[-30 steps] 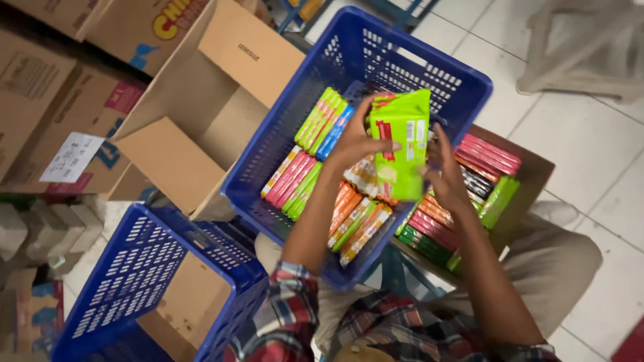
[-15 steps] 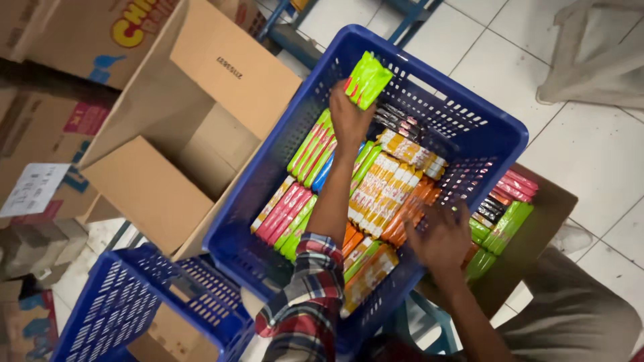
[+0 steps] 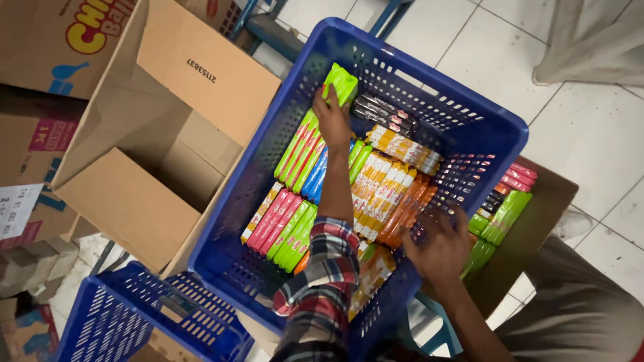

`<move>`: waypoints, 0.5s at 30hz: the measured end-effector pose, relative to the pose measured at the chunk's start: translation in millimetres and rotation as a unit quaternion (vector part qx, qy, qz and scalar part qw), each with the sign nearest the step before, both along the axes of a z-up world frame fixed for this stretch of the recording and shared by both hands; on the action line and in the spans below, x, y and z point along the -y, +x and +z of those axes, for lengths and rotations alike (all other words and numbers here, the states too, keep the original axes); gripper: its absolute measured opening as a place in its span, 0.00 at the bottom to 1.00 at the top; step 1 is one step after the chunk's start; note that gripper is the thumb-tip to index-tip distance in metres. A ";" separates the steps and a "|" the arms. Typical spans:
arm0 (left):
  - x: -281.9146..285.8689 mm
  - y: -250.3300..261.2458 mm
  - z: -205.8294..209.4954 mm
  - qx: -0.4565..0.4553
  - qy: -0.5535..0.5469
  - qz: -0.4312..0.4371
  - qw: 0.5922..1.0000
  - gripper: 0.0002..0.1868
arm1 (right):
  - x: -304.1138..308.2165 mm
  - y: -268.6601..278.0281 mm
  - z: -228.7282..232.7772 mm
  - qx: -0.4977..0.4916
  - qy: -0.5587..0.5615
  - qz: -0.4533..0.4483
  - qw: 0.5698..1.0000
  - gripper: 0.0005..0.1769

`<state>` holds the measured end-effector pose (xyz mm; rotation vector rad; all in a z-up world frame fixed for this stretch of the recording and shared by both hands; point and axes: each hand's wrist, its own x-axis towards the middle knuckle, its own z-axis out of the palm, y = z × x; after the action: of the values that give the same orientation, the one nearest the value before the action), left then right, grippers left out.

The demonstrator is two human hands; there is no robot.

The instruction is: The person transfers small snack packets from a cardboard box into a blue plastic basket. They pick up packets in small groups and arrange them by color and orientation inside the basket.

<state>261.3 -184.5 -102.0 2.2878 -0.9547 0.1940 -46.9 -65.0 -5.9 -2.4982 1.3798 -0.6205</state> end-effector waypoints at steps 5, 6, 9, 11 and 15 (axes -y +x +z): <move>3.3 -3.8 9.2 0.183 0.114 -0.008 0.977 0.40 | 1.7 3.9 8.8 0.017 -0.026 -0.006 1.000 0.19; 3.0 -4.0 13.3 0.184 0.110 -0.010 0.977 0.40 | 2.2 5.2 4.2 0.018 -0.029 -0.008 0.999 0.19; -2.1 -17.4 31.0 0.110 0.168 -0.019 0.979 0.39 | 1.1 5.2 -4.6 0.030 -0.029 -0.009 0.999 0.20; -5.9 -38.1 49.3 -0.012 0.164 -0.087 0.983 0.37 | 2.3 5.2 -7.1 0.040 -0.030 -0.020 0.999 0.19; -48.0 -140.1 77.3 -0.070 -0.019 -0.265 0.961 0.34 | 6.0 4.3 -8.7 0.053 -0.027 -0.010 0.998 0.16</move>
<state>121.2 -136.5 -24.8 1.8990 -1.4273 -0.1762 -42.6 -71.0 -14.6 -2.4558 1.3676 -0.7932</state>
